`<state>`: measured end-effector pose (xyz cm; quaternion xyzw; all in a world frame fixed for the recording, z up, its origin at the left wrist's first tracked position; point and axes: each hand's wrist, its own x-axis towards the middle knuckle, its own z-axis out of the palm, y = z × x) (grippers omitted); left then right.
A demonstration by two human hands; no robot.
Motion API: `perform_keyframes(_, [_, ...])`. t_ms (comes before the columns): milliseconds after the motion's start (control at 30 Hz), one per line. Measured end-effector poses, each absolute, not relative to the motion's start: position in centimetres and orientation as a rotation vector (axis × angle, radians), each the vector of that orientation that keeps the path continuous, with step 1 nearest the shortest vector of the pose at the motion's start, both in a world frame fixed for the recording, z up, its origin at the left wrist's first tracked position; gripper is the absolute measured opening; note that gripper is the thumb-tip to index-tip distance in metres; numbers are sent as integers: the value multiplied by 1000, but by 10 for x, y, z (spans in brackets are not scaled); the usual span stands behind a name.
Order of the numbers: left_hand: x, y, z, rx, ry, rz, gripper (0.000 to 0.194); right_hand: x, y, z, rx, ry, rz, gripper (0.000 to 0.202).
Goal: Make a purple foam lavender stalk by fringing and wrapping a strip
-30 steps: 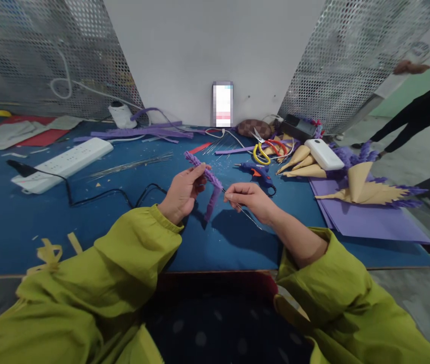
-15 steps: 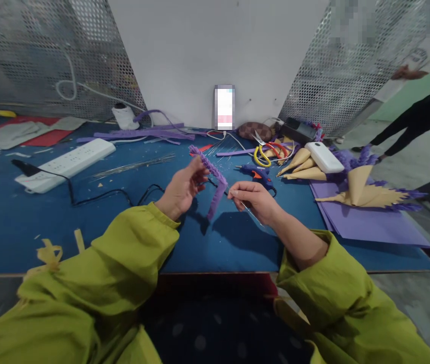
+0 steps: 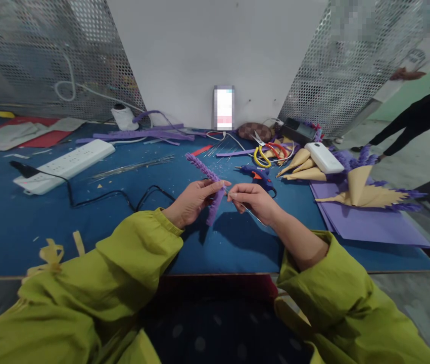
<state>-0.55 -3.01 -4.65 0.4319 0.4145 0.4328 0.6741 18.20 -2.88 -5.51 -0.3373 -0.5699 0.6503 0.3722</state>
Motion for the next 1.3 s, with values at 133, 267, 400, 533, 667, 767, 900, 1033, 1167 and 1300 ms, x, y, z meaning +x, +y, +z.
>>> perform_keyframes(133, [-5,-30,-48,954,948,1016,29,182,-28,-55,-871,-1480,1654,18])
perform_keyframes(267, [-5,-29,-47,943,929,987,30,183,-28,-55,-890,-1490,1638,20])
perform_keyframes(400, [-5,-28,-48,954,961,995,31,182,-26,-58,-957,-1521,1622,25])
perform_keyframes(533, [-6,-26,-48,905,1052,1017,31,195,-12,-58,-1206,-1559,1184,31])
perform_keyframes(667, [-6,-26,-46,894,1097,1021,24,230,9,-49,-1570,-1491,415,30])
perform_keyframes(767, [-5,-27,-45,902,1108,1011,20,253,22,-45,-1951,-1482,181,41])
perform_keyframes(900, [-4,-29,-45,911,1102,982,19,262,35,-55,-2126,-1592,437,56])
perform_keyframes(1033, [-4,-29,-46,925,1078,962,19,258,43,-69,-2103,-1590,548,52])
perform_keyframes(1167, [-4,-28,-47,931,1087,939,18,256,45,-74,-2041,-1491,651,43])
perform_keyframes(1300, [-4,-28,-47,906,1108,945,18,250,42,-74,-1890,-1308,849,31])
